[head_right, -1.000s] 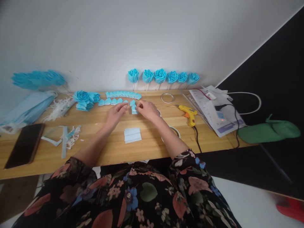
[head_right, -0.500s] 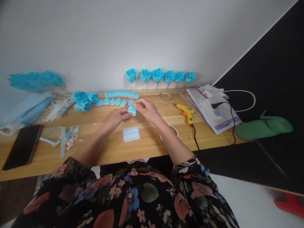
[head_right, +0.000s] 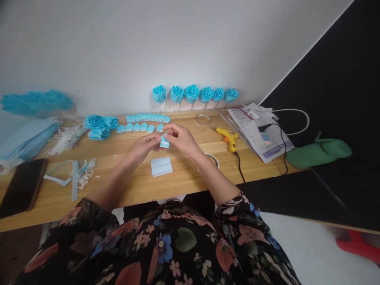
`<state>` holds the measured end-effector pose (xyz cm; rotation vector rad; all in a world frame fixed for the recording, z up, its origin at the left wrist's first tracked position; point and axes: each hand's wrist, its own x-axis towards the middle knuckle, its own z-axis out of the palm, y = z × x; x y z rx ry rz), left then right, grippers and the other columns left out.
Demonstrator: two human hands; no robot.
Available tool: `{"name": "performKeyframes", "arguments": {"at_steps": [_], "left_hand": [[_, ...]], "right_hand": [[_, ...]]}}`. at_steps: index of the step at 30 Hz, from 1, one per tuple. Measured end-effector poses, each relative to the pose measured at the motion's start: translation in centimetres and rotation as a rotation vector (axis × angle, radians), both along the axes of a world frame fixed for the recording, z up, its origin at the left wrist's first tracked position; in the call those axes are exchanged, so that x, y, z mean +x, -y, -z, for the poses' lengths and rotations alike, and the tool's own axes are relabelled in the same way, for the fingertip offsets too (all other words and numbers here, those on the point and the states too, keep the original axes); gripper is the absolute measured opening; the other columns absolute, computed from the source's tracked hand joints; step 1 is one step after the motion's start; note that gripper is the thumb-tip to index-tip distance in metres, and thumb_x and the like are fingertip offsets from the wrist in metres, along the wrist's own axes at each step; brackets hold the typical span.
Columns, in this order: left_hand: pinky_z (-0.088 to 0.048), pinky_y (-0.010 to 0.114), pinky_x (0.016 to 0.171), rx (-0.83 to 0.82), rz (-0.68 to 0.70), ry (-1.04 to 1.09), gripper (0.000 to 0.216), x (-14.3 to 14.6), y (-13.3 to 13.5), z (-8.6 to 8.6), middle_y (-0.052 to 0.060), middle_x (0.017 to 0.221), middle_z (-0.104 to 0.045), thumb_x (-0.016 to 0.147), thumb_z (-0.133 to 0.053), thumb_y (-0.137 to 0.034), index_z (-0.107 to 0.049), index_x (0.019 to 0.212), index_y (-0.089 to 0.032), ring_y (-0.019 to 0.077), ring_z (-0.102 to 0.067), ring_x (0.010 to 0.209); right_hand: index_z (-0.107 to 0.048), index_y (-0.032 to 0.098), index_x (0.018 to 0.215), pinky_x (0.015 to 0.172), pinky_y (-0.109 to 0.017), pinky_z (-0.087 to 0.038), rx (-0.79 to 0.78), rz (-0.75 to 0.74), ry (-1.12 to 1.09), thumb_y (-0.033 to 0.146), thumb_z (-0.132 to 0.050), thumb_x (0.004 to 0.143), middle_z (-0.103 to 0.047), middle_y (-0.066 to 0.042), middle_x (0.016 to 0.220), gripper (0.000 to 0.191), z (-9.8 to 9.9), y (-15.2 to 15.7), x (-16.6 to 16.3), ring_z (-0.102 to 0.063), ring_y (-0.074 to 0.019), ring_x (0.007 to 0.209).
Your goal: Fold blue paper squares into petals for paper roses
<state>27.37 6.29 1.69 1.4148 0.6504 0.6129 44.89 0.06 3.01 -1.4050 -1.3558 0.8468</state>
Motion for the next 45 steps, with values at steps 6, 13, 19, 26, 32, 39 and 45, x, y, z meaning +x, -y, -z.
{"name": "performKeyframes", "arguments": {"at_steps": [6, 13, 19, 26, 32, 39, 45], "left_hand": [[-0.044, 0.028, 0.062, -0.029, -0.117, -0.032, 0.030, 0.0, -0.5, 0.6, 0.002, 0.064, -0.067, 0.070, -0.075, -0.047, -0.070, 0.074, -0.017, 0.0134, -0.056, 0.059], [-0.041, 0.026, 0.059, -0.036, -0.166, -0.025, 0.030, 0.1, -0.7, 1.0, 0.002, 0.061, -0.067, 0.069, -0.076, -0.046, -0.070, 0.071, -0.017, 0.0110, -0.054, 0.054], [-0.042, 0.027, 0.058, -0.041, -0.152, -0.046, 0.031, 0.3, -0.4, 0.7, 0.002, 0.061, -0.066, 0.067, -0.077, -0.047, -0.069, 0.071, -0.018, 0.0116, -0.053, 0.054], [-0.043, 0.028, 0.060, -0.032, -0.154, -0.068, 0.031, 0.3, -0.5, 1.0, 0.002, 0.061, -0.066, 0.067, -0.076, -0.048, -0.069, 0.072, -0.018, 0.0127, -0.054, 0.056], [-0.043, 0.027, 0.060, -0.018, -0.145, -0.072, 0.031, 0.2, -0.6, 1.1, 0.002, 0.061, -0.067, 0.069, -0.076, -0.048, -0.070, 0.073, -0.018, 0.0127, -0.054, 0.056], [-0.043, 0.027, 0.060, -0.021, -0.095, -0.060, 0.030, 0.3, -0.4, 1.4, 0.002, 0.061, -0.066, 0.072, -0.075, -0.048, -0.070, 0.073, -0.018, 0.0127, -0.054, 0.056], [-0.044, 0.027, 0.059, -0.039, -0.046, -0.058, 0.030, 0.4, 0.2, 0.9, 0.003, 0.063, -0.067, 0.075, -0.073, -0.048, -0.070, 0.074, -0.018, 0.0128, -0.057, 0.057]], "right_hand": [[-0.069, 0.019, 0.111, 0.074, -0.028, -0.050, 0.063, 0.143, 0.077, 0.039, -0.057, 0.091, -0.072, -0.002, 0.089, 0.032, -1.8, 2.2, 3.0, -0.063, -0.0134, 0.075], [-0.072, 0.018, 0.105, 0.067, -0.029, -0.050, -0.031, 0.359, 0.284, 0.027, -0.058, 0.088, -0.074, -0.002, 0.083, 0.024, -0.4, 6.9, 9.6, -0.064, -0.0145, 0.068], [-0.074, 0.020, 0.098, 0.080, -0.033, -0.049, -0.158, 0.324, 0.725, 0.023, -0.059, 0.090, -0.077, -0.007, 0.100, 0.017, 2.0, 8.5, 8.5, -0.069, -0.0216, 0.090], [-0.072, 0.020, 0.103, 0.082, -0.031, -0.048, -0.193, 0.325, 0.904, 0.023, -0.058, 0.093, -0.074, -0.009, 0.102, 0.018, 2.7, 7.7, 6.3, -0.067, -0.0222, 0.095], [-0.072, 0.019, 0.093, 0.078, -0.030, -0.046, -0.164, 0.447, 0.744, 0.024, -0.055, 0.092, -0.076, -0.007, 0.097, 0.018, 4.3, 7.3, 6.5, -0.067, -0.0202, 0.087], [-0.069, 0.019, 0.088, 0.071, -0.029, -0.048, -0.156, 0.555, 0.418, 0.033, -0.055, 0.090, -0.074, -0.003, 0.080, 0.019, 5.6, 7.1, 7.3, -0.066, -0.0178, 0.074], [-0.071, 0.022, 0.091, 0.073, -0.032, -0.051, 0.152, 0.476, 0.452, 0.038, -0.055, 0.095, -0.074, -0.006, 0.089, 0.024, 3.3, 7.7, 4.7, -0.066, -0.0192, 0.078]]}}
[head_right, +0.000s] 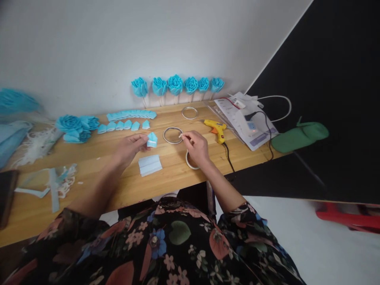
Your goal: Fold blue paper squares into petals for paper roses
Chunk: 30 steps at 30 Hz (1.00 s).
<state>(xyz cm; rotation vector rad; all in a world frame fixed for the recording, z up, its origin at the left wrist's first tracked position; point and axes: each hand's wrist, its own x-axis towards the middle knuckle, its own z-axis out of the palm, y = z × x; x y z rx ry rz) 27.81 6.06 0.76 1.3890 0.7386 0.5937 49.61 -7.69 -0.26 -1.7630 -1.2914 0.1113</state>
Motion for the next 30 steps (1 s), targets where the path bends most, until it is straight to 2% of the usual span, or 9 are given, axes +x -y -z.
{"name": "performKeyframes", "arguments": {"at_steps": [3, 8, 13, 19, 23, 30], "left_hand": [[-0.044, 0.027, 0.058, -0.003, 0.033, -0.018, 0.031, 0.0, 0.3, -0.4, 0.003, 0.063, -0.067, 0.077, -0.072, -0.048, -0.069, 0.073, -0.018, 0.0127, -0.056, 0.056], [-0.044, 0.028, 0.059, 0.006, 0.105, -0.024, 0.032, 0.0, 0.7, -0.9, 0.002, 0.061, -0.065, 0.078, -0.071, -0.049, -0.068, 0.071, -0.018, 0.0123, -0.055, 0.055], [-0.044, 0.027, 0.060, -0.020, 0.157, -0.017, 0.029, -0.1, 0.7, -0.9, 0.001, 0.063, -0.066, 0.078, -0.072, -0.045, -0.068, 0.074, -0.017, 0.0113, -0.055, 0.056], [-0.045, 0.024, 0.059, -0.052, 0.195, 0.014, 0.031, -0.1, 0.8, -0.8, 0.000, 0.064, -0.066, 0.077, -0.075, -0.046, -0.067, 0.075, -0.016, 0.0092, -0.054, 0.055], [-0.045, 0.023, 0.058, -0.056, 0.210, 0.041, 0.030, -0.1, 0.7, -0.6, 0.000, 0.062, -0.067, 0.079, -0.074, -0.044, -0.067, 0.074, -0.016, 0.0089, -0.055, 0.055], [-0.046, 0.022, 0.058, -0.115, 0.204, 0.072, 0.028, -0.1, 0.8, -0.5, 0.001, 0.066, -0.069, 0.079, -0.076, -0.042, -0.068, 0.077, -0.015, 0.0086, -0.058, 0.056]], "right_hand": [[-0.073, 0.024, 0.092, 0.079, -0.036, -0.051, 0.131, -0.125, 0.167, 0.035, -0.054, 0.097, -0.074, -0.006, 0.091, 0.022, -1.6, -0.3, -1.9, -0.066, -0.0207, 0.085], [-0.074, 0.027, 0.093, 0.078, -0.039, -0.050, 0.209, -0.228, 0.359, 0.028, -0.054, 0.098, -0.073, -0.005, 0.088, 0.021, -2.6, -1.4, -3.5, -0.065, -0.0212, 0.085], [-0.074, 0.027, 0.098, 0.074, -0.037, -0.050, 0.285, -0.302, 0.501, 0.023, -0.056, 0.097, -0.072, -0.005, 0.090, 0.019, -2.0, -1.9, -3.6, -0.064, -0.0200, 0.085], [-0.074, 0.026, 0.100, 0.069, -0.034, -0.050, 0.413, -0.308, 0.628, 0.018, -0.061, 0.094, -0.071, -0.003, 0.087, 0.016, -1.3, -2.2, -3.3, -0.063, -0.0176, 0.080], [-0.073, 0.024, 0.107, 0.070, -0.033, -0.052, 0.509, -0.342, 0.648, 0.012, -0.065, 0.090, -0.072, -0.004, 0.090, 0.022, -1.2, -2.2, -3.2, -0.063, -0.0178, 0.082], [-0.074, 0.027, 0.104, 0.069, -0.034, -0.052, 0.438, -0.346, 0.642, 0.014, -0.062, 0.092, -0.073, -0.003, 0.089, 0.020, -0.8, -2.1, -3.1, -0.063, -0.0177, 0.080]]}}
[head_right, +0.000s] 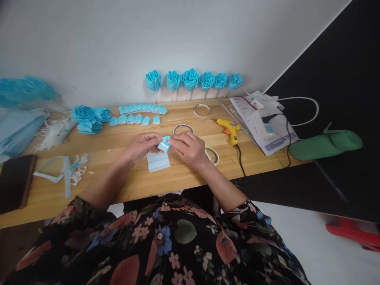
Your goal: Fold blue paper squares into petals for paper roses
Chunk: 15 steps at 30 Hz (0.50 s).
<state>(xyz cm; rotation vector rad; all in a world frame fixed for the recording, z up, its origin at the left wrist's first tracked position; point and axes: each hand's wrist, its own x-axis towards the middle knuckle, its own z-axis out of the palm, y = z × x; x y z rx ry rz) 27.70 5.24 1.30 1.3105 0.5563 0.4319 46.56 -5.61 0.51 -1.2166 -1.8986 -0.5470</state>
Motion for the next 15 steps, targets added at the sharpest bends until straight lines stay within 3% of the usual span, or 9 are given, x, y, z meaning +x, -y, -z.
{"name": "performKeyframes", "arguments": {"at_steps": [9, 15], "left_hand": [[-0.050, 0.024, 0.061, -0.124, -0.043, 0.044, 0.023, 0.3, -0.1, 0.7, 0.000, 0.076, -0.070, 0.078, -0.078, -0.034, -0.067, 0.087, -0.016, 0.0095, -0.063, 0.061], [-0.050, 0.024, 0.062, -0.121, -0.040, 0.068, 0.029, 0.4, -0.3, 1.2, 0.002, 0.084, -0.073, 0.077, -0.079, -0.036, -0.069, 0.097, -0.017, 0.0103, -0.063, 0.065]], "right_hand": [[-0.073, 0.022, 0.101, 0.067, -0.030, -0.051, 0.044, -0.019, 0.047, 0.011, -0.065, 0.091, -0.072, -0.004, 0.086, 0.018, -0.6, -0.2, -0.1, -0.060, -0.0170, 0.080], [-0.076, 0.025, 0.101, 0.068, -0.030, -0.050, -0.025, -0.013, 0.034, 0.014, -0.060, 0.094, -0.073, -0.003, 0.087, 0.021, -0.4, -0.3, 0.1, -0.061, -0.0171, 0.081]]}}
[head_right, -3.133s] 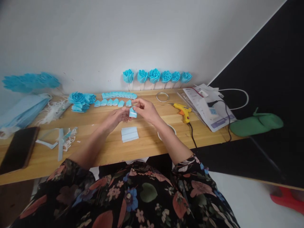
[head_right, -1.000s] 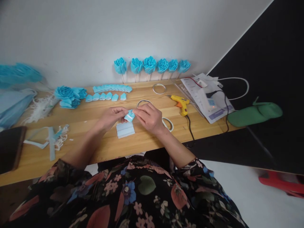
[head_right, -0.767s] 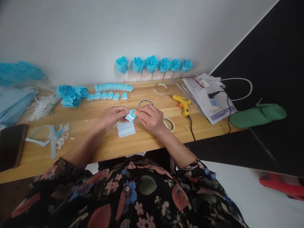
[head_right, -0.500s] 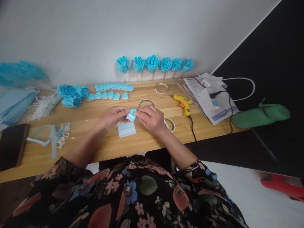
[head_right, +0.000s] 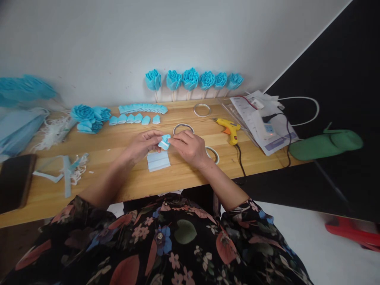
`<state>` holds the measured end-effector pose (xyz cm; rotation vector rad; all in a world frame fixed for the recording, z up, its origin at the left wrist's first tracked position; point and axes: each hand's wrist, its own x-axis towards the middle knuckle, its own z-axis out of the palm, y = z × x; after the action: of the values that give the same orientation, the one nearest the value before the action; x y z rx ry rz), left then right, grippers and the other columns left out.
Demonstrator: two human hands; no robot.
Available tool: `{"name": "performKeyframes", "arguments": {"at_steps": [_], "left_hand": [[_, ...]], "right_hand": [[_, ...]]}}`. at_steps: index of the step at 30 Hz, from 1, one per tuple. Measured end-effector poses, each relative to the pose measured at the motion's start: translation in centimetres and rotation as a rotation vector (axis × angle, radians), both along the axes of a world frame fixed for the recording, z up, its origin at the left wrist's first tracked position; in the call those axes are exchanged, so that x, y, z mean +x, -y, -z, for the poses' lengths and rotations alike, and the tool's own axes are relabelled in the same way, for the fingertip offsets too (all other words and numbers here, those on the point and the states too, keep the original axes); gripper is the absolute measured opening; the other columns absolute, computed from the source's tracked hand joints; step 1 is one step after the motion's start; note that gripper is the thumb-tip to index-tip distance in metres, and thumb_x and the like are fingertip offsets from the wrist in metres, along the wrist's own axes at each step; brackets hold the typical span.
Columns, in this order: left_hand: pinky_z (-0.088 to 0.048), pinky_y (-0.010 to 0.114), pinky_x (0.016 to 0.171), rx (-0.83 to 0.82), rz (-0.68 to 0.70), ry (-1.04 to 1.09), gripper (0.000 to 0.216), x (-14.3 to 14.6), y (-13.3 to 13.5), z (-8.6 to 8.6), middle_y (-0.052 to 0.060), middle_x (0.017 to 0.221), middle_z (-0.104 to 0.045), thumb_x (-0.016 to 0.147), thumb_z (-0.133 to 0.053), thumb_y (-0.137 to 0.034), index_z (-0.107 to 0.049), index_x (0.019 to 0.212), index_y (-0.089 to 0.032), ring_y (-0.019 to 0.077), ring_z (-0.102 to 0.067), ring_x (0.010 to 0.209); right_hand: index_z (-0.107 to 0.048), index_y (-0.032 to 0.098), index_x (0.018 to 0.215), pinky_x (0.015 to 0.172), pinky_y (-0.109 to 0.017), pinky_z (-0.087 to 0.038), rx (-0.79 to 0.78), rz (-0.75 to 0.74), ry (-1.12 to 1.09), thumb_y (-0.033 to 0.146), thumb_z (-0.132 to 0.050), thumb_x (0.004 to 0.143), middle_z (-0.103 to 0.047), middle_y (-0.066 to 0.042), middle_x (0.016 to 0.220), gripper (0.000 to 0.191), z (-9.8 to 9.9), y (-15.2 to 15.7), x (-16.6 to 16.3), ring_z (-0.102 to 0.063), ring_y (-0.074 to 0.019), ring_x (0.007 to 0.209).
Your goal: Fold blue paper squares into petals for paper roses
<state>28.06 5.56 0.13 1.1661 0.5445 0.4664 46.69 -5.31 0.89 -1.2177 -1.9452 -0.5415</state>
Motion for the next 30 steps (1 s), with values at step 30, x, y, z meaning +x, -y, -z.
{"name": "performKeyframes", "arguments": {"at_steps": [30], "left_hand": [[-0.047, 0.024, 0.061, 0.348, -0.256, -0.044, 0.039, 0.0, 0.5, -1.0, 0.003, 0.084, -0.075, 0.086, -0.067, -0.031, -0.069, 0.123, -0.019, 0.0118, -0.061, 0.067]], "right_hand": [[-0.056, 0.024, 0.136, 0.075, -0.033, -0.059, -0.780, -0.195, -1.145, 0.043, -0.066, 0.090, -0.070, -0.006, 0.101, 0.051, 0.6, -1.0, -0.8, -0.067, -0.0195, 0.094]]}}
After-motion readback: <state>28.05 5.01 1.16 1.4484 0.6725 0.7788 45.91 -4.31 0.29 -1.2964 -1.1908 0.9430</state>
